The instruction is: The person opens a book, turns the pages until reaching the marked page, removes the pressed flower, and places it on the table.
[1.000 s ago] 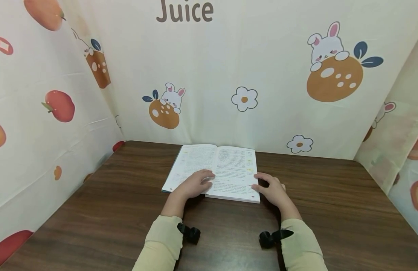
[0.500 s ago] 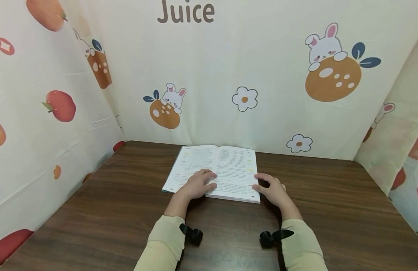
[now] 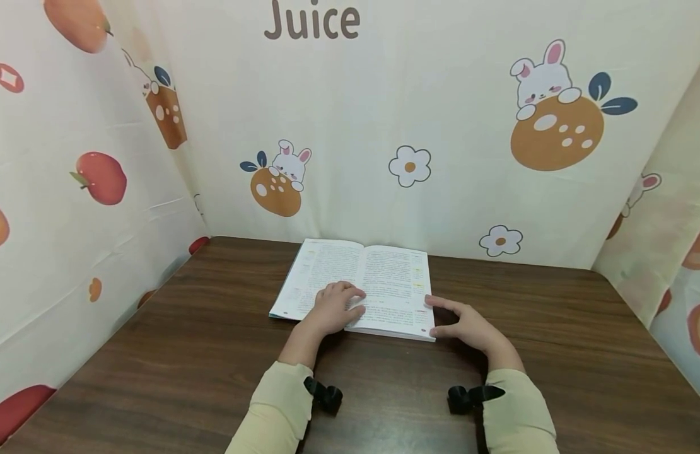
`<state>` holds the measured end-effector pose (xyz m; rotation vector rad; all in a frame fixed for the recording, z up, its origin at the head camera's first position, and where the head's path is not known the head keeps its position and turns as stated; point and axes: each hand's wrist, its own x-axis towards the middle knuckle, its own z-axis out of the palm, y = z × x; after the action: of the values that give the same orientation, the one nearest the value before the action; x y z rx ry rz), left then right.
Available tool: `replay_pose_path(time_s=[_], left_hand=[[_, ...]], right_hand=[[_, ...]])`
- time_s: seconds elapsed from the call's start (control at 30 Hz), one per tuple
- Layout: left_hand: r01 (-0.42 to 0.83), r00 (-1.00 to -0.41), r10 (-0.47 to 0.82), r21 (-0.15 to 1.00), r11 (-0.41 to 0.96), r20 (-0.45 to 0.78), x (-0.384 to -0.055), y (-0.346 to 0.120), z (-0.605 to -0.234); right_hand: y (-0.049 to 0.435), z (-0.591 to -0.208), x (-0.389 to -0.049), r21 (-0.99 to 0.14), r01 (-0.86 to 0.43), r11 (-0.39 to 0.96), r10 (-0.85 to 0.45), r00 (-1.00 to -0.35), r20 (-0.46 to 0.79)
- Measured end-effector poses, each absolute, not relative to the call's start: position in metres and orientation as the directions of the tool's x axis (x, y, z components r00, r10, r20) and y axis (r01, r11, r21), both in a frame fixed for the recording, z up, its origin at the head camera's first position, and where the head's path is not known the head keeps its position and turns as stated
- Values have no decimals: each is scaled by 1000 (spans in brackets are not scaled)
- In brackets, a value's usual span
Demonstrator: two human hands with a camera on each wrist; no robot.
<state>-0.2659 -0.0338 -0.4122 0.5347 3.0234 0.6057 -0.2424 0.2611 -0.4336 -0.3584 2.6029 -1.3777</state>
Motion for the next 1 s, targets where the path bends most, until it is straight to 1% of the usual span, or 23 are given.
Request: replay_pose_path(time_s=[0.13, 0.23, 0.53, 0.77, 1.0], left_hand=[[327, -943, 326, 375, 867, 68, -266, -33, -412], [330, -942, 326, 378, 865, 75, -266, -32, -411], [371, -928, 355, 386, 844, 116, -267, -29, -411], [381, -924, 356, 406, 831, 138, -267, -25, -409], [409, -912, 383, 398, 821, 147, -267, -17, -407]], right_hand=[[263, -434, -242, -832, -173, 527, -350, -937, -27], [263, -434, -242, -834, -194, 517, -370, -929, -14], [262, -431, -243, -846, -164, 507, -349, -937, -27], [262, -432, -247, -843, -174, 509, -338, -941, -10], [262, -434, -251, -811, -166, 561, -280, -960, 3]])
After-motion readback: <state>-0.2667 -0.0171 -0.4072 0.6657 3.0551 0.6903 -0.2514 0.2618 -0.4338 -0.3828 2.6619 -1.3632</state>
